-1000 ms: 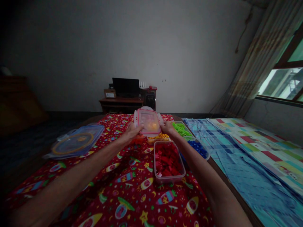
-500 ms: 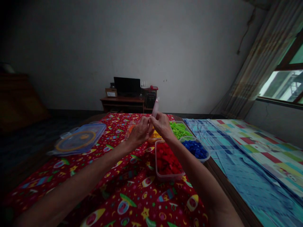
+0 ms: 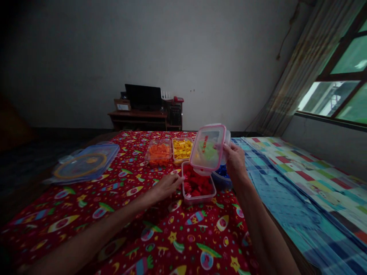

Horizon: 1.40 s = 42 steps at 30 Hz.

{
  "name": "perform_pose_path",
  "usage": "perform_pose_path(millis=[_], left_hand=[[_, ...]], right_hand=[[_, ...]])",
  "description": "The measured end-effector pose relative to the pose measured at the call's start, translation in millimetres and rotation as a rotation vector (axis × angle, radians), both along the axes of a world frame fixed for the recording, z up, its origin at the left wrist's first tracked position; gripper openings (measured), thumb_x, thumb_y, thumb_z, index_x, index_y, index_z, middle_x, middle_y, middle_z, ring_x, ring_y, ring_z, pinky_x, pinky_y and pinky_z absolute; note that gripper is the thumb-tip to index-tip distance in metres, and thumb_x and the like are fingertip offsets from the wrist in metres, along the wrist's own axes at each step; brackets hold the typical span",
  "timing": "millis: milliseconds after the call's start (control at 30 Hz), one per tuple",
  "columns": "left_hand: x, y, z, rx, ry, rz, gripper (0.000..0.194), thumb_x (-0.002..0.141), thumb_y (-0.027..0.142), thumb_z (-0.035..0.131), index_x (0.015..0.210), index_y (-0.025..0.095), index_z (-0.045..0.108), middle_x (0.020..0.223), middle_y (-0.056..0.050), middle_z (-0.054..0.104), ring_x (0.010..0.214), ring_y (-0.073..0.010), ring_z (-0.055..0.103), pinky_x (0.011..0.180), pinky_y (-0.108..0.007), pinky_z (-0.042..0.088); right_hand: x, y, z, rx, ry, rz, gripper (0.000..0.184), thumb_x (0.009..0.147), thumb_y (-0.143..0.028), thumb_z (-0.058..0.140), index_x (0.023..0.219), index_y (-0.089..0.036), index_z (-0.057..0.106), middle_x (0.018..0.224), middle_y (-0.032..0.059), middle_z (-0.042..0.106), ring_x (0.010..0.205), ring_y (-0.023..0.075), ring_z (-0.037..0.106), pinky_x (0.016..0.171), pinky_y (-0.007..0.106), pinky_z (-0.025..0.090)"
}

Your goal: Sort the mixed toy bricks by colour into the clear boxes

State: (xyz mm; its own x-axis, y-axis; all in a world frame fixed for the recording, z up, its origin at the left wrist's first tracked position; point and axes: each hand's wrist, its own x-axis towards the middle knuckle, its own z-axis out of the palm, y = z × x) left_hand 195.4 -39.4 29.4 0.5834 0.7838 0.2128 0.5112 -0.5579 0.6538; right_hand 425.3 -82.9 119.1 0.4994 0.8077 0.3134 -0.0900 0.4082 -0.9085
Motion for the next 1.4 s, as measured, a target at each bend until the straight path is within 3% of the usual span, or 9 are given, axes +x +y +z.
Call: perform_pose_path(millis=[67, 167, 367, 467, 633, 767, 933, 1133, 1400], left_hand=[[12.3, 2.4, -10.8, -0.096, 0.000, 0.032, 0.042, 0.085, 0.040, 0.042, 0.049, 0.019, 0.042, 0.047, 0.003, 0.043, 0.047, -0.0107, 0.042, 0.048, -0.024, 0.026], [19.3, 5.4, -12.4, -0.318, -0.012, 0.100, 0.043, 0.081, 0.042, 0.047, 0.045, 0.019, 0.039, 0.039, 0.004, 0.041, 0.039, -0.0095, 0.040, 0.044, -0.023, 0.026], [-10.4, -17.0, -9.9, -0.605, -0.287, 0.110, 0.043, 0.071, 0.059, 0.053, 0.057, 0.019, 0.047, 0.045, 0.001, 0.057, 0.039, -0.0108, 0.052, 0.043, -0.020, 0.037], [-26.8, -23.4, -16.7, -0.666, -0.312, 0.110, 0.047, 0.066, 0.064, 0.057, 0.060, 0.018, 0.052, 0.044, 0.000, 0.058, 0.038, -0.0110, 0.052, 0.041, -0.020, 0.038], [-41.3, -20.1, -29.7, -0.743, -0.438, 0.154, 0.057, 0.073, 0.070, 0.047, 0.067, 0.015, 0.059, 0.053, -0.003, 0.062, 0.044, -0.0122, 0.056, 0.045, -0.022, 0.043], [-42.7, -23.6, -28.4, -0.812, -0.603, 0.160, 0.058, 0.073, 0.072, 0.047, 0.080, 0.015, 0.060, 0.065, -0.003, 0.065, 0.055, -0.0134, 0.061, 0.051, -0.023, 0.047], [-41.2, -29.3, -23.0, -0.768, -0.475, 0.132, 0.050, 0.071, 0.065, 0.058, 0.072, 0.015, 0.058, 0.056, 0.001, 0.059, 0.047, -0.0089, 0.052, 0.045, -0.018, 0.040], [-39.5, -26.8, -27.3, -0.840, -0.464, 0.115, 0.052, 0.069, 0.067, 0.059, 0.069, 0.014, 0.059, 0.053, 0.000, 0.058, 0.045, -0.0081, 0.048, 0.044, -0.018, 0.037], [-38.5, -25.6, -27.2, -1.014, -0.527, 0.133, 0.052, 0.060, 0.066, 0.067, 0.076, 0.016, 0.063, 0.058, 0.002, 0.057, 0.052, -0.0081, 0.050, 0.045, -0.016, 0.033]], right_hand=[[4.6, -9.3, -2.9, -0.031, 0.025, -0.009, 0.022, 0.058, -0.029, 0.070, 0.076, -0.017, 0.068, 0.061, 0.0000, 0.068, 0.054, 0.0145, 0.061, 0.053, 0.024, 0.049], [4.2, -21.4, -12.7, -0.082, 0.125, 0.002, 0.023, 0.058, -0.028, 0.070, 0.078, -0.018, 0.068, 0.065, 0.0001, 0.070, 0.054, 0.0142, 0.061, 0.050, 0.023, 0.048], [-14.1, -30.6, -50.2, -0.214, 0.229, 0.126, 0.025, 0.056, -0.029, 0.072, 0.079, -0.019, 0.069, 0.065, -0.0003, 0.069, 0.054, 0.0160, 0.061, 0.052, 0.026, 0.049], [-31.3, -27.6, -67.7, -0.292, 0.174, 0.189, 0.031, 0.055, -0.036, 0.072, 0.080, -0.017, 0.069, 0.068, 0.0021, 0.070, 0.056, 0.0184, 0.061, 0.055, 0.030, 0.050], [-51.0, -22.8, -84.9, -0.290, 0.052, 0.221, 0.040, 0.063, -0.046, 0.068, 0.085, -0.013, 0.070, 0.067, 0.0044, 0.069, 0.057, 0.0178, 0.059, 0.055, 0.028, 0.046], [-46.8, -21.6, -89.4, -0.274, -0.281, 0.097, 0.046, 0.074, -0.052, 0.057, 0.085, -0.010, 0.071, 0.074, 0.0067, 0.069, 0.063, 0.0186, 0.058, 0.056, 0.027, 0.043], [-34.2, -20.1, -100.3, -0.342, -0.545, 0.053, 0.045, 0.077, -0.051, 0.049, 0.075, -0.011, 0.070, 0.072, 0.0055, 0.067, 0.064, 0.0185, 0.056, 0.057, 0.026, 0.041], [-30.6, -22.5, -109.0, -0.456, -0.570, 0.164, 0.043, 0.076, -0.048, 0.044, 0.063, -0.013, 0.064, 0.063, 0.0038, 0.063, 0.060, 0.0165, 0.052, 0.052, 0.024, 0.039], [-31.8, -19.7, -109.3, -0.454, -0.488, 0.210, 0.043, 0.075, -0.050, 0.048, 0.072, -0.012, 0.067, 0.070, 0.0043, 0.066, 0.062, 0.0174, 0.055, 0.057, 0.026, 0.043]])
